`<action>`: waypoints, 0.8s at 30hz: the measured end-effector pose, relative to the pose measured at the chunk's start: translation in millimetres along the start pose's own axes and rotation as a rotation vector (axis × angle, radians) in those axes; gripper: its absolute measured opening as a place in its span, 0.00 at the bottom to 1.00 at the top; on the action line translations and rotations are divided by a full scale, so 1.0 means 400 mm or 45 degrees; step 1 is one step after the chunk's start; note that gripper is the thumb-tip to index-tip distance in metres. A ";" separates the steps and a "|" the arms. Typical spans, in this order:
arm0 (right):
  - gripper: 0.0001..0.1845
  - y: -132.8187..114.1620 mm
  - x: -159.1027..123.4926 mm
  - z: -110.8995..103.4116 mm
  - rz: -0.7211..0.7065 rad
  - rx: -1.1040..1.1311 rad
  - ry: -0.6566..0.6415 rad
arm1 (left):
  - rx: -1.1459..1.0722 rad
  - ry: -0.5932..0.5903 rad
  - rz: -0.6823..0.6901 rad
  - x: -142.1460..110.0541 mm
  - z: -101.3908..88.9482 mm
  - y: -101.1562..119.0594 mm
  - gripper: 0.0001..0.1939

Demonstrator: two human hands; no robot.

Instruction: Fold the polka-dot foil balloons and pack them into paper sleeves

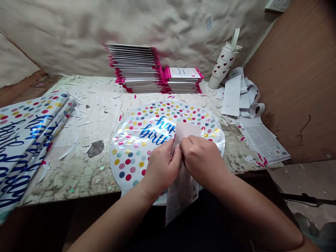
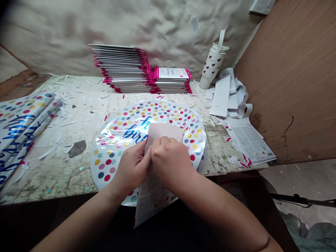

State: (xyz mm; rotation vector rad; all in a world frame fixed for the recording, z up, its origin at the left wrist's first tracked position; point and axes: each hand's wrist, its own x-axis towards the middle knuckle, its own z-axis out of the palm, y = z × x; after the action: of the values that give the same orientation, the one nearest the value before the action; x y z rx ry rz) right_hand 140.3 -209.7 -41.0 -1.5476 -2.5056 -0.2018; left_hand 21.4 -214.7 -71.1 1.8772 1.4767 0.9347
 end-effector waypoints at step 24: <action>0.17 0.125 -0.064 0.046 -0.393 0.832 0.558 | -0.131 0.603 0.412 -0.032 -0.099 -0.132 0.27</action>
State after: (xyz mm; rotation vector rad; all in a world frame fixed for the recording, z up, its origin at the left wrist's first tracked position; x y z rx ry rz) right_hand 194.6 -205.5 -64.1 -0.7642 -2.1298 0.2016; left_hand -42.5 -214.7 -91.3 1.9372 1.3579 1.6674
